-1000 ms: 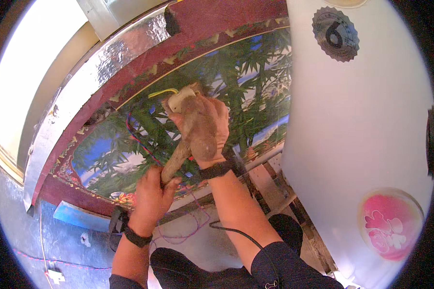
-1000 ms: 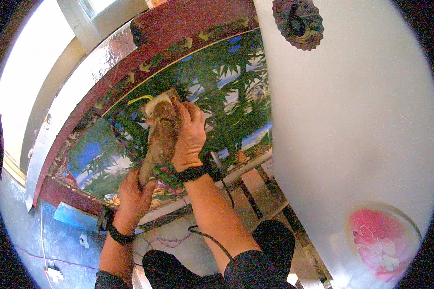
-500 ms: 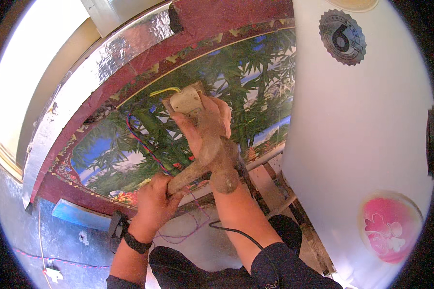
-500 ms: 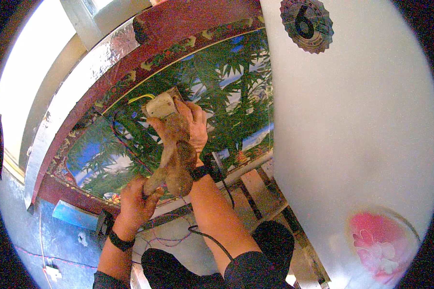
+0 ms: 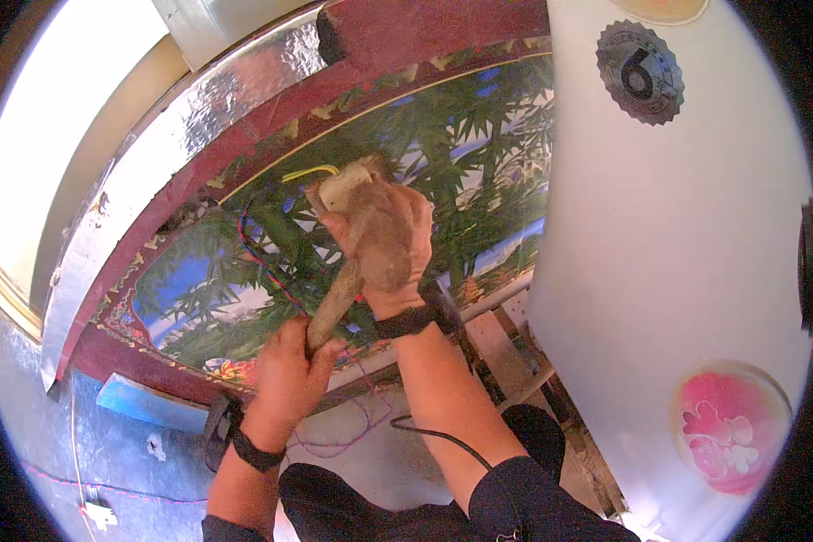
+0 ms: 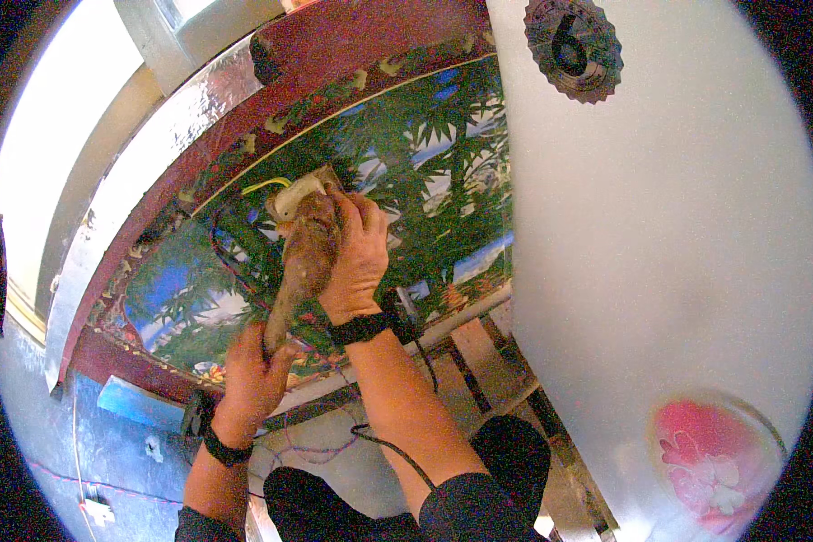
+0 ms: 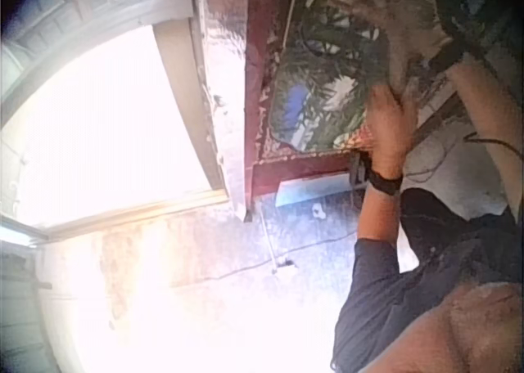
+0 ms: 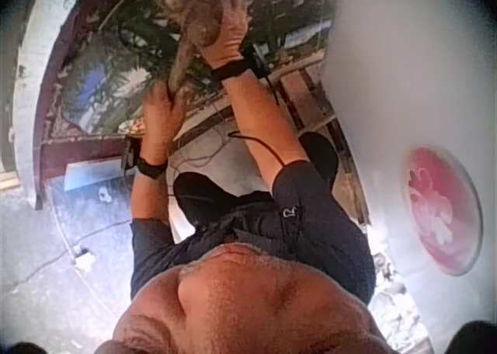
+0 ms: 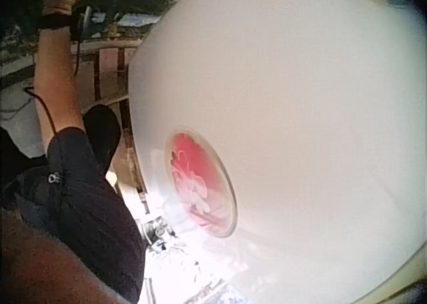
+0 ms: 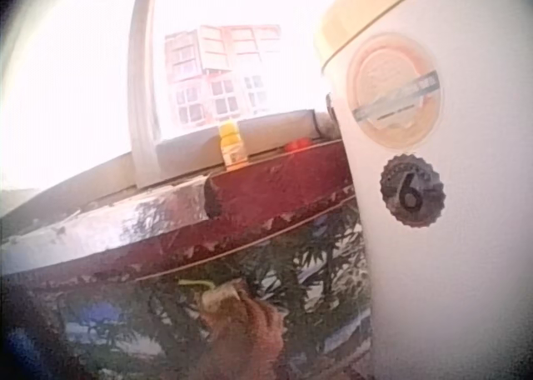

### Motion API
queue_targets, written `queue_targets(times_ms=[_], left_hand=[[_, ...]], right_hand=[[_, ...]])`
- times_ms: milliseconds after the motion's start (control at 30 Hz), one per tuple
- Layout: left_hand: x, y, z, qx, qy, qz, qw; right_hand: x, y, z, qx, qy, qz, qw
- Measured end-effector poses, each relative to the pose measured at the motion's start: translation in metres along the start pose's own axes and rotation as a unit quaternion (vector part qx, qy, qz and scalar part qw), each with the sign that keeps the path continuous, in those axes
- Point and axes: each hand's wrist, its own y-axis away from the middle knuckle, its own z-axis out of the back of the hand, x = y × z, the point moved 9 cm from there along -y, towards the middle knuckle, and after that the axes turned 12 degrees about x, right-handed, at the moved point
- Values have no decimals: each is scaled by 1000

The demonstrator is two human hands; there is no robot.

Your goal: Installing an electrical outlet box on a wall using a hammer and nails.

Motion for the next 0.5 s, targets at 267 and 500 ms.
queue_targets(times_ms=[267,500], left_hand=[[-2,1,-3,27,0,0,1000],[-2,4,-2,40,59,-1,997]], right_hand=[[42,-14,10,70,96,48,992],[29,-10,6,40,76,17,996]])
